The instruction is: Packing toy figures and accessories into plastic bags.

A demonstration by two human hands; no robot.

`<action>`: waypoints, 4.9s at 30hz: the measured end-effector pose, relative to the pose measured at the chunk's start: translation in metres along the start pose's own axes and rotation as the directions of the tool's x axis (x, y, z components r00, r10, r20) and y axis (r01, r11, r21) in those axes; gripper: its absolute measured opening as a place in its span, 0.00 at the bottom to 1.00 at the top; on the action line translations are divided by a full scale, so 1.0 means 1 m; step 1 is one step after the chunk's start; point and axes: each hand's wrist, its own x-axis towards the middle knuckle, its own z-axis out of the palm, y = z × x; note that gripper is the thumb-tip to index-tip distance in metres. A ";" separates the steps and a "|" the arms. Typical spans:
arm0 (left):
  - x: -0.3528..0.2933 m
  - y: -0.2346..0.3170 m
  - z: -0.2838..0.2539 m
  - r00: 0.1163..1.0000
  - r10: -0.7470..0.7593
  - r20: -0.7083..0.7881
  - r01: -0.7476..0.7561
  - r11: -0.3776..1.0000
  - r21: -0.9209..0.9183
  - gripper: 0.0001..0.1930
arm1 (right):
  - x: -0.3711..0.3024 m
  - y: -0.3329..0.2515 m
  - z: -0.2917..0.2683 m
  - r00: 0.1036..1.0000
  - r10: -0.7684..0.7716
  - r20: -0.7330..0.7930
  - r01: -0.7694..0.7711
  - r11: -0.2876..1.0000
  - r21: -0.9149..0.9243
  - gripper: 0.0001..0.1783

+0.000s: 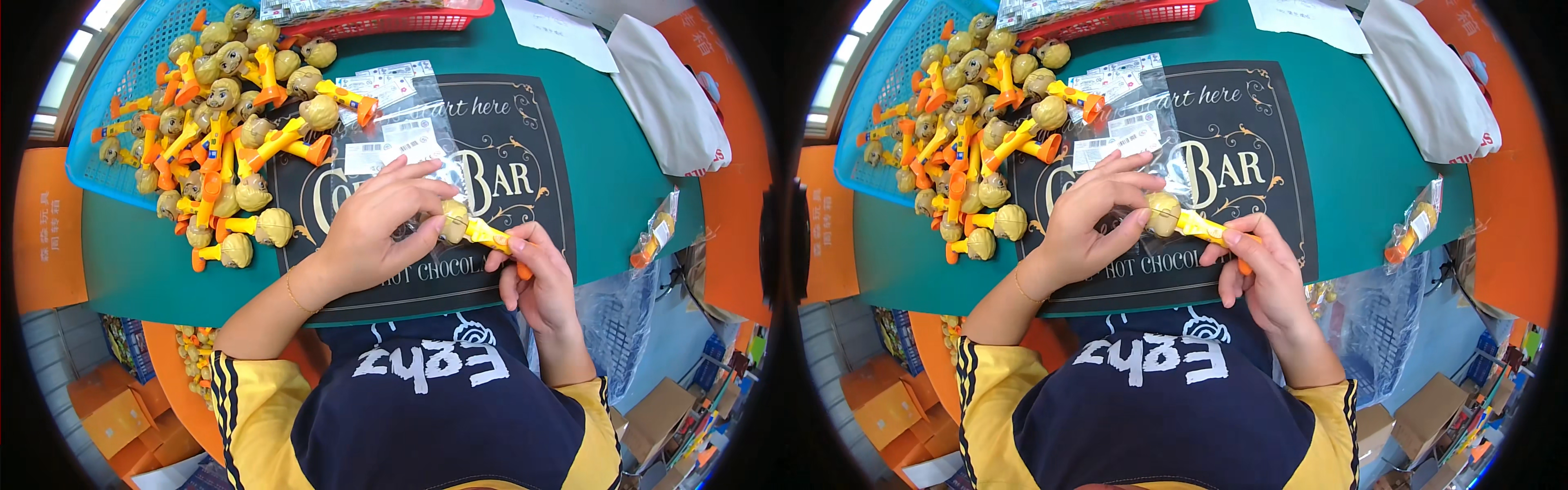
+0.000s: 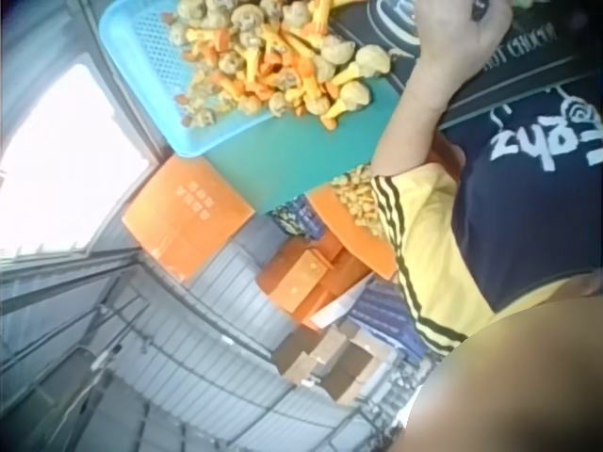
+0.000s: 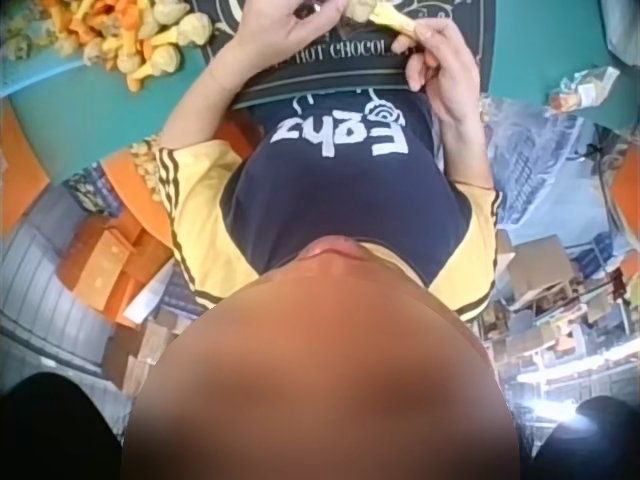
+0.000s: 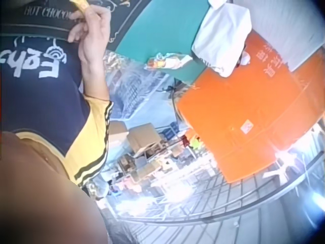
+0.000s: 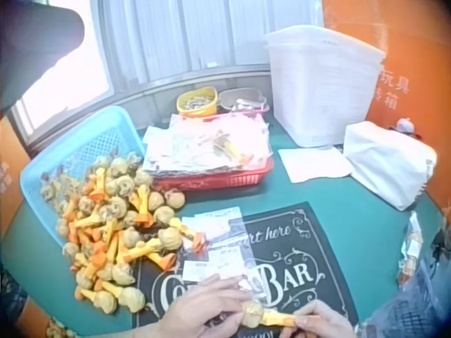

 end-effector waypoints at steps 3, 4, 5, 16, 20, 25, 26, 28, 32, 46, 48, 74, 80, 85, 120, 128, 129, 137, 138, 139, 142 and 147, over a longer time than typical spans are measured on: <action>0.000 -0.002 -0.001 1.000 0.007 0.028 -0.006 0.999 -0.039 0.04 | -0.004 0.006 0.012 0.997 -0.044 -0.060 0.041 0.998 -0.050 0.08; 0.000 -0.002 -0.001 1.000 0.006 0.026 -0.005 0.999 -0.040 0.04 | -0.006 0.014 0.015 0.970 -0.240 -0.047 0.222 0.944 -0.243 0.09; 0.001 0.000 0.000 1.000 0.006 0.012 -0.006 0.999 -0.052 0.04 | -0.008 0.021 0.017 0.918 -0.396 0.006 0.384 0.887 -0.258 0.11; -0.005 -0.010 0.005 0.909 -0.407 0.089 0.402 0.802 -0.442 0.04 | 0.000 0.041 0.003 0.645 -0.712 0.278 0.701 0.406 -0.586 0.20; -0.001 -0.001 0.003 0.963 -0.261 0.065 0.269 0.923 -0.275 0.04 | -0.002 0.038 0.006 0.779 -0.608 0.154 0.609 0.675 -0.416 0.18; -0.005 -0.012 0.006 0.995 -0.104 0.013 0.104 0.984 -0.141 0.05 | 0.006 0.026 0.008 0.552 -0.624 0.553 0.615 -0.144 -0.776 0.17; -0.005 -0.012 0.007 0.994 -0.105 0.013 0.106 0.984 -0.141 0.05 | 0.008 0.022 0.008 0.552 -0.623 0.554 0.616 -0.143 -0.775 0.17; -0.005 -0.011 0.008 0.991 -0.097 0.090 0.102 0.993 -0.054 0.05 | 0.010 0.018 0.009 0.498 -0.569 0.655 0.617 -0.298 -0.728 0.17; -0.002 -0.003 0.007 0.990 -0.074 0.116 0.084 0.993 -0.085 0.04 | 0.002 0.034 0.009 0.750 -0.657 0.078 0.458 0.430 -0.778 0.17; -0.002 0.000 0.008 0.995 -0.080 0.058 0.081 0.997 -0.012 0.05 | -0.015 0.024 -0.013 0.774 -0.601 0.196 0.461 0.325 -0.826 0.24; -0.001 0.003 0.010 0.996 -0.047 0.070 0.047 0.999 0.004 0.04 | -0.013 0.025 -0.011 0.616 -0.728 0.301 0.548 0.122 -0.827 0.23; -0.016 0.009 0.011 0.902 0.395 0.174 -0.395 0.593 0.702 0.10 | -0.001 0.012 -0.006 0.792 -0.606 0.074 0.498 0.571 -0.653 0.20; -0.014 0.015 0.020 0.876 0.429 0.221 -0.468 0.643 0.606 0.09 | -0.005 0.009 0.002 0.821 -0.560 0.110 0.509 0.632 -0.585 0.20; -0.017 0.020 0.034 0.809 0.542 0.227 -0.584 0.700 0.411 0.07 | -0.001 0.004 0.008 0.685 -0.662 0.305 0.574 0.232 -0.786 0.20; -0.030 0.013 0.023 0.751 0.508 0.423 -0.490 0.857 -0.159 0.07 | 0.021 0.010 0.016 0.523 -0.549 0.652 0.739 -0.089 -0.668 0.11; -0.037 0.012 0.026 0.741 0.533 0.408 -0.494 0.845 -0.207 0.07 | 0.019 0.007 0.016 0.625 -0.463 0.629 0.677 -0.079 -0.731 0.12; -0.036 0.013 0.026 0.743 0.531 0.407 -0.492 0.846 -0.207 0.07 | 0.018 0.007 0.016 0.625 -0.464 0.628 0.677 -0.077 -0.732 0.12; -0.020 0.006 0.024 0.821 0.467 0.329 -0.497 0.868 0.008 0.06 | 0.005 0.000 -0.009 0.708 -0.646 0.285 0.432 0.078 -0.898 0.06; -0.019 0.006 0.025 0.839 0.443 0.315 -0.477 0.878 0.034 0.06 | 0.006 -0.001 -0.014 0.759 -0.583 0.289 0.417 0.095 -0.904 0.07; -0.019 0.006 0.025 0.855 0.421 0.302 -0.457 0.887 0.057 0.06 | 0.005 -0.002 -0.012 0.760 -0.585 0.283 0.412 0.097 -0.906 0.07; -0.020 0.006 0.028 0.839 0.427 0.337 -0.492 0.860 0.136 0.06 | 0.003 -0.001 -0.005 0.650 -0.666 0.367 0.473 -0.023 -0.881 0.11; -0.020 0.010 0.025 0.826 0.415 0.382 -0.507 0.843 0.179 0.06 | 0.007 0.008 -0.014 0.600 -0.699 0.388 0.401 -0.156 -0.903 0.10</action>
